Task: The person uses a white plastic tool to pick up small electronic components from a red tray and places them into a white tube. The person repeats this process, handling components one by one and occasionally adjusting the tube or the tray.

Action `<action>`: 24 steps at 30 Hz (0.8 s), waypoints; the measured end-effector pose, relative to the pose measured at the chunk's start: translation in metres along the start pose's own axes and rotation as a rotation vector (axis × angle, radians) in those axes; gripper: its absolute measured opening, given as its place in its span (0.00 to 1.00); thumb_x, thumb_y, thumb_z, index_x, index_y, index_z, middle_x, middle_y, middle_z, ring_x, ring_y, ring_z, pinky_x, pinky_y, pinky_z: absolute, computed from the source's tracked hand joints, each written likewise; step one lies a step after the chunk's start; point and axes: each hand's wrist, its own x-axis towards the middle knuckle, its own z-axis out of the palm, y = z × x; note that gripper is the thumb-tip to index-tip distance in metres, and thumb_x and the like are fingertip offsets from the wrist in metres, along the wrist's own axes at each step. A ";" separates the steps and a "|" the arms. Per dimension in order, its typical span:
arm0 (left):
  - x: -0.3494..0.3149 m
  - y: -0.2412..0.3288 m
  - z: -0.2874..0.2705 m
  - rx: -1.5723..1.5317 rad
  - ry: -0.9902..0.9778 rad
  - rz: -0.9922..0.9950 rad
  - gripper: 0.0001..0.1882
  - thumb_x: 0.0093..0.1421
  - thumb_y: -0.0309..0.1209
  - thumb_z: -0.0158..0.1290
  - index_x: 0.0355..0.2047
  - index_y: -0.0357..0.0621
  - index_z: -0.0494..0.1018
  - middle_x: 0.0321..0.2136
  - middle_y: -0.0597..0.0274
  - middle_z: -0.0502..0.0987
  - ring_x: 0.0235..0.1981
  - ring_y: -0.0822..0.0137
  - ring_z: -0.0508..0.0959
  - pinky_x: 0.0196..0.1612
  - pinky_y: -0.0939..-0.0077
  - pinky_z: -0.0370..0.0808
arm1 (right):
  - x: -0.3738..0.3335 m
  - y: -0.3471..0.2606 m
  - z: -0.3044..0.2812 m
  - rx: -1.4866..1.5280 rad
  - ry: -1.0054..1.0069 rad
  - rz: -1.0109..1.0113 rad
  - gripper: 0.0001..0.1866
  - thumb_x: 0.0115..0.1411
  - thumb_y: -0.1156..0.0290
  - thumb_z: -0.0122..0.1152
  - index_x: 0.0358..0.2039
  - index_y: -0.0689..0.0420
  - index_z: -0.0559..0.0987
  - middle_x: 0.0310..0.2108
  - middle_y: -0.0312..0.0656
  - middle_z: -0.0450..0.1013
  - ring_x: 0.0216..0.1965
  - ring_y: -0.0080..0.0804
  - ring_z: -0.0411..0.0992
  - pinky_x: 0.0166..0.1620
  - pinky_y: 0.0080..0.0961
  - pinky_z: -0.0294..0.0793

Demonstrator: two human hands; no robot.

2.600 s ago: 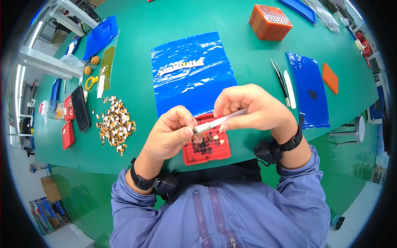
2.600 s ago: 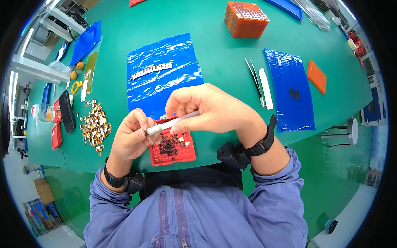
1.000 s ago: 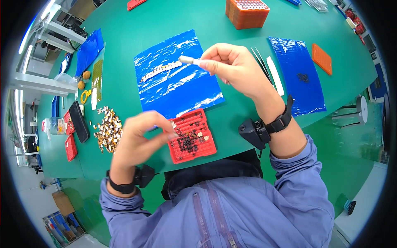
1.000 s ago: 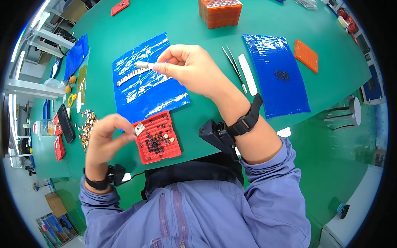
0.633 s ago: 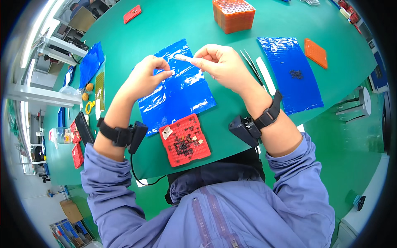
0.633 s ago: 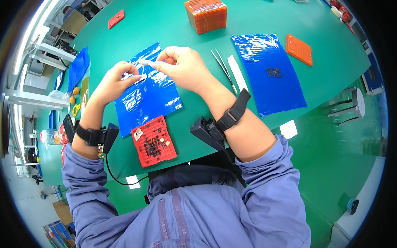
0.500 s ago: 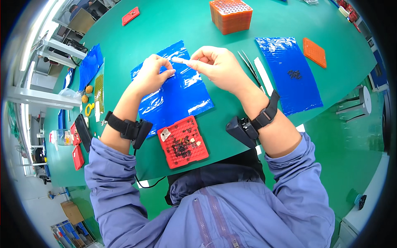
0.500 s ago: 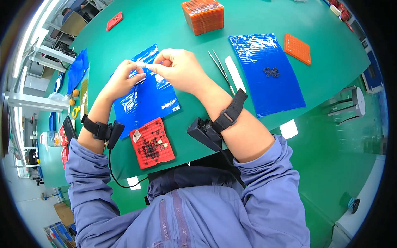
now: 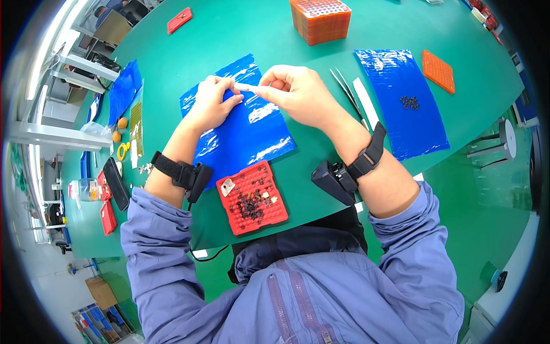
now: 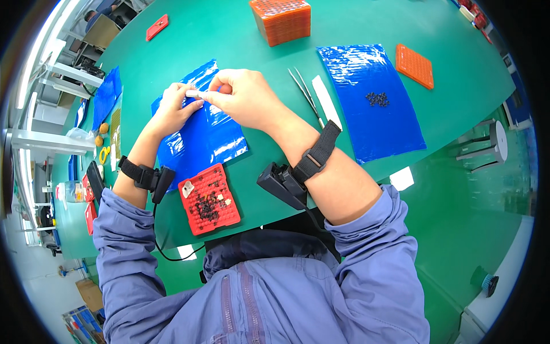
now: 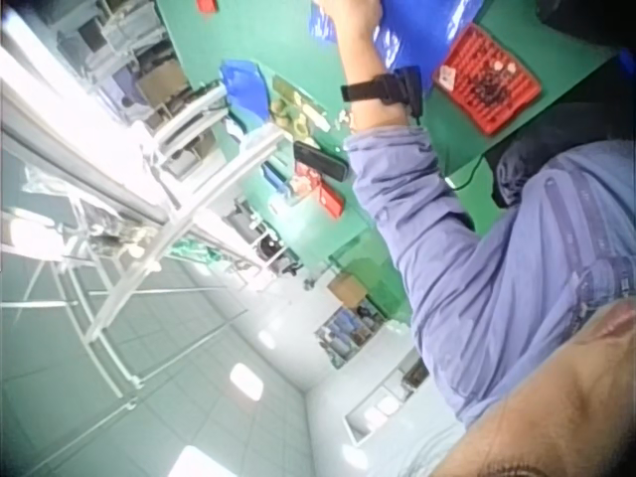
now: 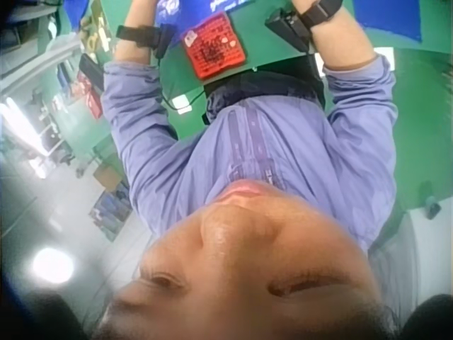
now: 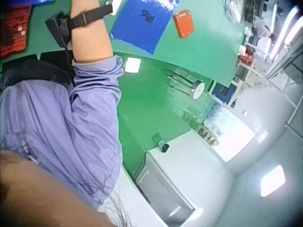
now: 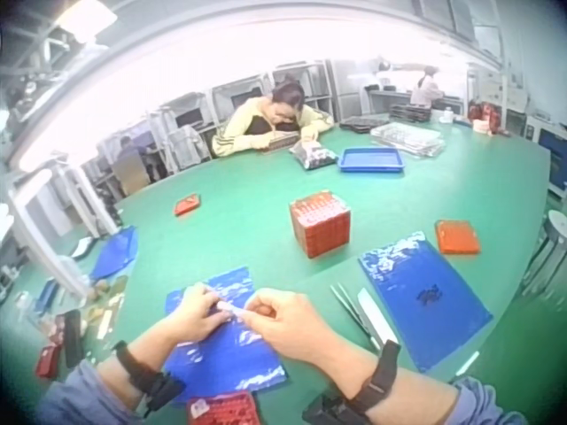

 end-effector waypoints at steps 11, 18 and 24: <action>-0.032 0.012 -0.095 -0.088 0.105 0.128 0.12 0.56 0.30 0.53 0.39 0.40 0.69 0.37 0.59 0.70 0.42 0.63 0.69 0.49 0.74 0.64 | 0.003 0.004 -0.001 0.050 0.043 -0.027 0.11 0.51 0.65 0.62 0.26 0.62 0.77 0.16 0.32 0.69 0.20 0.15 0.64 0.23 0.15 0.63; -0.149 0.005 -0.139 0.099 -0.016 -0.058 0.14 0.52 0.28 0.55 0.38 0.39 0.68 0.36 0.57 0.70 0.41 0.61 0.70 0.47 0.71 0.65 | -0.004 -0.012 0.003 0.082 -0.015 0.054 0.07 0.54 0.71 0.60 0.27 0.61 0.76 0.19 0.29 0.69 0.21 0.11 0.62 0.23 0.10 0.59; -0.264 0.016 -0.098 0.148 0.023 -0.702 0.25 0.47 0.31 0.61 0.42 0.38 0.62 0.31 0.55 0.66 0.28 0.65 0.72 0.32 0.74 0.70 | -0.009 -0.019 0.009 0.045 -0.061 0.079 0.06 0.54 0.71 0.60 0.28 0.61 0.76 0.19 0.28 0.68 0.21 0.10 0.61 0.23 0.09 0.58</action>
